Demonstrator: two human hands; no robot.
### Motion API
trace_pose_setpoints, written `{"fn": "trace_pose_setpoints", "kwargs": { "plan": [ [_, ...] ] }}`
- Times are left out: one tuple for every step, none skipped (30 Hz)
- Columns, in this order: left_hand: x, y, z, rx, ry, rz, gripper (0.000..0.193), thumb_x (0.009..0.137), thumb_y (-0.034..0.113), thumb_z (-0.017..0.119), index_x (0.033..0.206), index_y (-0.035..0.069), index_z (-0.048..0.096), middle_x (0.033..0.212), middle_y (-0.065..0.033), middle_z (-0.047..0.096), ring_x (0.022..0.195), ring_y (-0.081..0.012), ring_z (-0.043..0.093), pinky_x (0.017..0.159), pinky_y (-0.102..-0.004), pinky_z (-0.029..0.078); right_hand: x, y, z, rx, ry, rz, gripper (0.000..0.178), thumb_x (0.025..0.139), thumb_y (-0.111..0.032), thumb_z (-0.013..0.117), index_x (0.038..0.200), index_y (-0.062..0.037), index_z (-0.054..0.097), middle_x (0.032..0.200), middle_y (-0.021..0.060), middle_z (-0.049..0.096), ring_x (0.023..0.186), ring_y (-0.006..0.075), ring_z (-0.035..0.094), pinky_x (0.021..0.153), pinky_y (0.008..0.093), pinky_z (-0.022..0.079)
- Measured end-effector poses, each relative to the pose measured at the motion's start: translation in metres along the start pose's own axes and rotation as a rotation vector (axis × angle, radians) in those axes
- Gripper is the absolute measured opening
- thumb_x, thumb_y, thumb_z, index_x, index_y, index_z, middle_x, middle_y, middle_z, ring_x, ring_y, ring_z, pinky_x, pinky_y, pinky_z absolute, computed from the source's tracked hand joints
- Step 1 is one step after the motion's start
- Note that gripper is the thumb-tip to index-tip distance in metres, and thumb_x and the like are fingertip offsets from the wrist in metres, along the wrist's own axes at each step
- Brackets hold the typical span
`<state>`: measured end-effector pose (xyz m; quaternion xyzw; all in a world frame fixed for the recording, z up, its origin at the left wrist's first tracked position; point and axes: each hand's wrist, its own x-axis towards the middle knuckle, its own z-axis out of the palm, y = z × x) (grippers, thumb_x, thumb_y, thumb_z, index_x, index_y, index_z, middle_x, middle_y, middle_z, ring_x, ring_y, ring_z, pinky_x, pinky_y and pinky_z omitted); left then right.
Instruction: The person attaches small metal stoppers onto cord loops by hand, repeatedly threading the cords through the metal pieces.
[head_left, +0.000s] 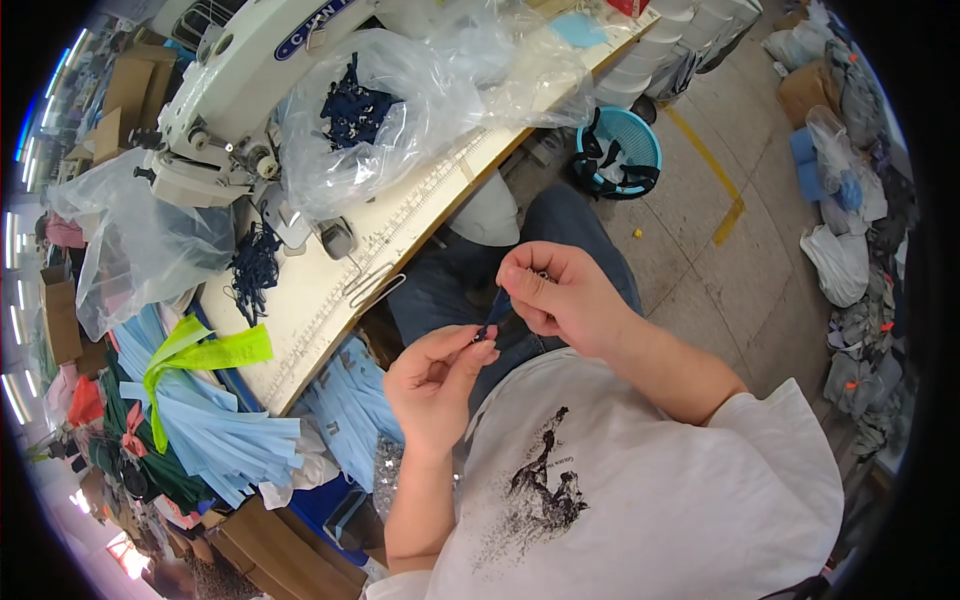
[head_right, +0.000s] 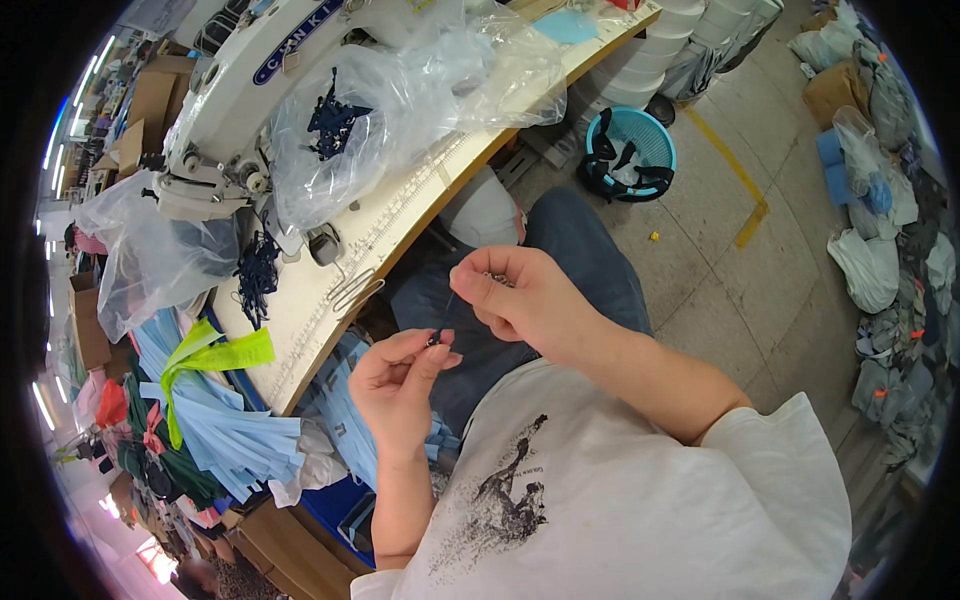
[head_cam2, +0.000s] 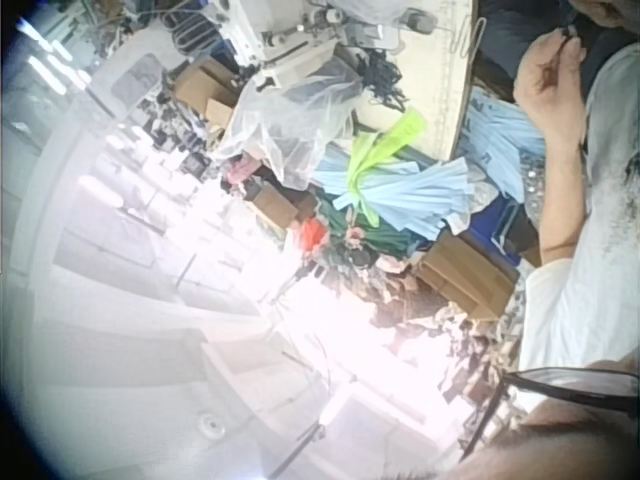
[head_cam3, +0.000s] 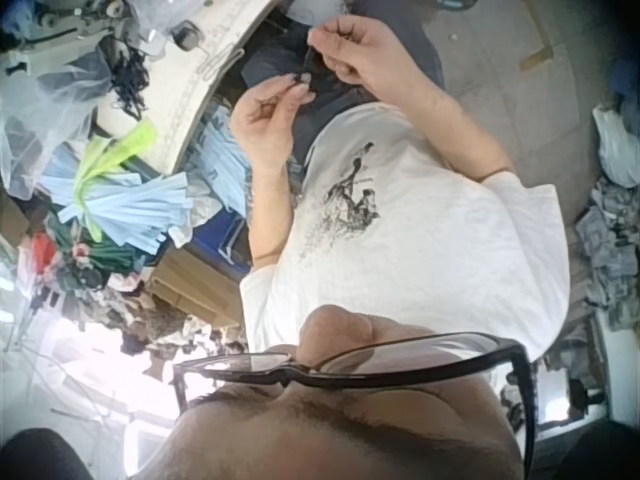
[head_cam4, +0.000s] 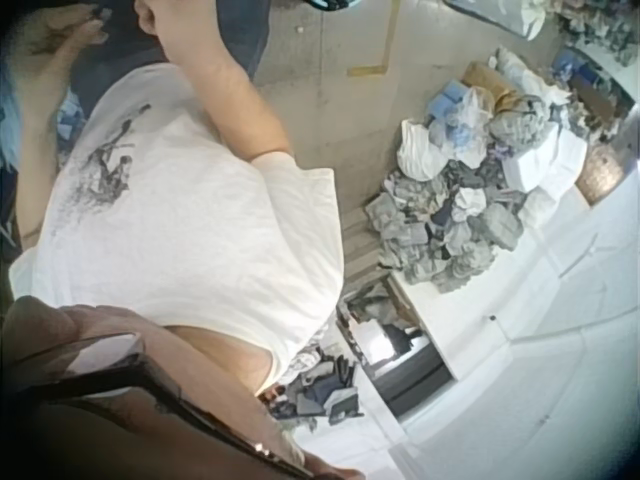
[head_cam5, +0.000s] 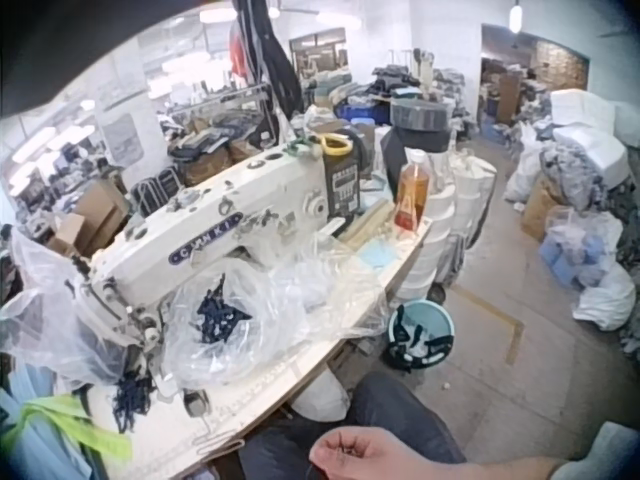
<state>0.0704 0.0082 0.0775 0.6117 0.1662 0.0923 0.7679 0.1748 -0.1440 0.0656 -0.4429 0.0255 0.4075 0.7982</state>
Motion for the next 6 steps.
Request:
{"fn": "trace_pose_setpoints", "kwargs": {
  "plan": [
    [0.0005, 0.0001, -0.0005, -0.064, -0.021, 0.010, 0.017, 0.083, -0.014, 0.062, 0.099, -0.007, 0.063, 0.097, -0.0170, 0.067, 0.085, -0.0203, 0.068, 0.076, -0.0303, 0.058, 0.0003, -0.0003, 0.0006, -0.001, 0.002, -0.001, 0.017, 0.097, -0.021, 0.057, 0.097, -0.0040, 0.057, 0.063, -0.0035, 0.045, 0.049, 0.0028, 0.035, 0.042, 0.0192, 0.025],
    [0.0006, -0.0002, -0.0005, -0.129, -0.043, 0.019, 0.017, 0.083, -0.015, 0.061, 0.098, -0.007, 0.063, 0.098, -0.0185, 0.066, 0.086, -0.0222, 0.068, 0.077, -0.0324, 0.059, 0.0006, -0.0002, 0.0020, 0.008, 0.000, 0.012, 0.017, 0.097, -0.021, 0.056, 0.097, -0.0044, 0.057, 0.063, -0.0032, 0.045, 0.049, 0.0032, 0.036, 0.041, 0.0194, 0.025],
    [0.0004, -0.0016, -0.0002, -0.130, -0.044, 0.019, 0.017, 0.083, -0.015, 0.061, 0.098, -0.007, 0.063, 0.098, -0.0185, 0.066, 0.086, -0.0222, 0.068, 0.077, -0.0324, 0.059, 0.0007, -0.0001, 0.0032, 0.017, -0.001, 0.024, 0.017, 0.098, -0.021, 0.056, 0.097, -0.0047, 0.056, 0.062, -0.0028, 0.044, 0.049, 0.0035, 0.036, 0.041, 0.0195, 0.025],
    [0.0002, -0.0039, -0.0010, -0.215, -0.069, 0.027, 0.019, 0.083, -0.016, 0.060, 0.100, -0.008, 0.062, 0.098, -0.0196, 0.066, 0.087, -0.0233, 0.068, 0.077, -0.0337, 0.059, 0.0008, 0.0001, 0.0045, 0.017, 0.000, 0.023, 0.017, 0.098, -0.021, 0.056, 0.097, -0.0047, 0.056, 0.062, -0.0028, 0.044, 0.049, 0.0035, 0.036, 0.041, 0.0195, 0.025],
    [-0.0003, -0.0070, -0.0021, -0.300, -0.095, 0.035, 0.020, 0.083, -0.016, 0.060, 0.102, -0.008, 0.061, 0.099, -0.0206, 0.066, 0.087, -0.0244, 0.068, 0.076, -0.0350, 0.060, 0.0006, 0.0004, 0.0058, 0.039, -0.023, 0.031, 0.017, 0.098, -0.022, 0.055, 0.098, -0.0050, 0.056, 0.062, -0.0026, 0.045, 0.050, 0.0036, 0.036, 0.041, 0.0197, 0.025],
    [0.0003, -0.0069, -0.0016, -0.301, -0.097, 0.034, 0.020, 0.083, -0.016, 0.060, 0.102, -0.008, 0.061, 0.099, -0.0206, 0.066, 0.087, -0.0244, 0.068, 0.076, -0.0350, 0.060, 0.0000, 0.0007, 0.0070, 0.062, -0.045, 0.038, 0.017, 0.098, -0.022, 0.055, 0.098, -0.0054, 0.056, 0.062, -0.0023, 0.045, 0.051, 0.0037, 0.037, 0.041, 0.0200, 0.025]
  ]
}}
